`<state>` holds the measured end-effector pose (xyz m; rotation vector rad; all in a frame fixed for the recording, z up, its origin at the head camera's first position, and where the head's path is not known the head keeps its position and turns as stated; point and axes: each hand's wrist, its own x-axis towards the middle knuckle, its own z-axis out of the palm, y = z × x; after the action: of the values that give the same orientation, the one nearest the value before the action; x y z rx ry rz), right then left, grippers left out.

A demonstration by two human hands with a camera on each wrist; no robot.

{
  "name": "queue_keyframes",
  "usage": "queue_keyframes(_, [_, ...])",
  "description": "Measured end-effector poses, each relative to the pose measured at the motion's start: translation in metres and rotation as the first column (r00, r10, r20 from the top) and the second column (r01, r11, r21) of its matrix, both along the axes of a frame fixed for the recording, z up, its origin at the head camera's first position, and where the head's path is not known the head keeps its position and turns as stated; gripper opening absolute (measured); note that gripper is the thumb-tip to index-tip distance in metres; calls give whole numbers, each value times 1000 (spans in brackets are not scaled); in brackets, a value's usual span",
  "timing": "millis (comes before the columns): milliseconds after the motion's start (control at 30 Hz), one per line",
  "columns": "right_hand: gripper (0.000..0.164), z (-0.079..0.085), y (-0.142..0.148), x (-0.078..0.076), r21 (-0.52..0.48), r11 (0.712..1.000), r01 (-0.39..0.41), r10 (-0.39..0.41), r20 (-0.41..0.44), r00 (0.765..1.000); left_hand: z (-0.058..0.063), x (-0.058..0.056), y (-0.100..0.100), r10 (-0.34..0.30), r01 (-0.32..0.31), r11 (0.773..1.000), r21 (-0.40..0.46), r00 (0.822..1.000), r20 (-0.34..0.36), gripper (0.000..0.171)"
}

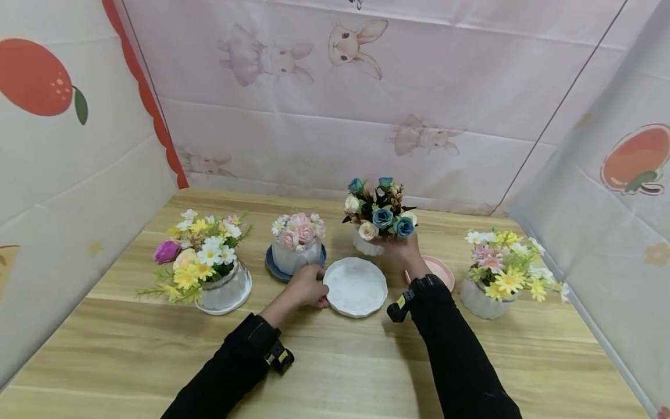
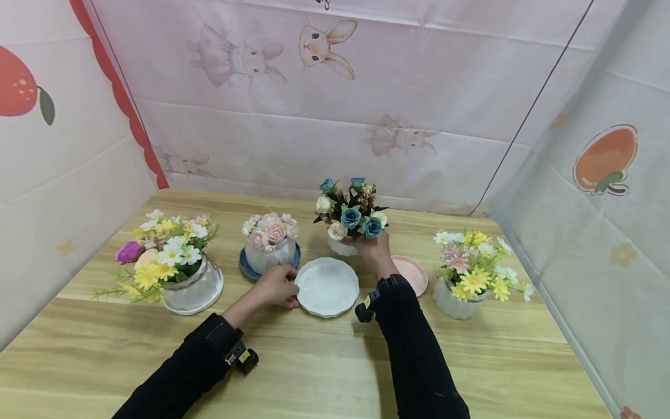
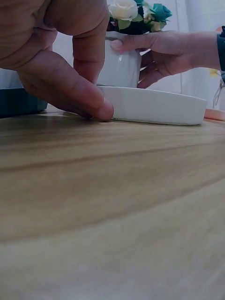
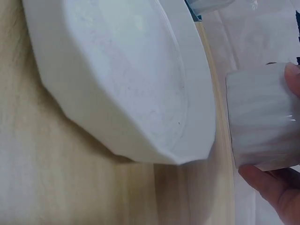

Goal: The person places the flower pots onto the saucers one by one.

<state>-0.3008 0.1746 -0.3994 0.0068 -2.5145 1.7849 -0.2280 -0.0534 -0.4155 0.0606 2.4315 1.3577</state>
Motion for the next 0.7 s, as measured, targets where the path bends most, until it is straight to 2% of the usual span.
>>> queue_keyframes(200, [85,4,-2,4,71,997,43,-47,54,997,-1,-1,0,2,-2,1000,-1,1000,3,40])
queue_keyframes(333, [87,5,-3,10,129,990,58,-61,24,998,-2,-2,-1,2,-2,1000,20,1000,13,39])
queue_keyframes(533, [88,5,-7,20,192,981,20,-13,-41,999,-3,-2,-2,8,-9,999,43,1000,27,39])
queue_keyframes(700, [89,3,-12,36,171,985,-26,36,-53,998,-3,-2,-2,1,-2,999,42,1000,27,40])
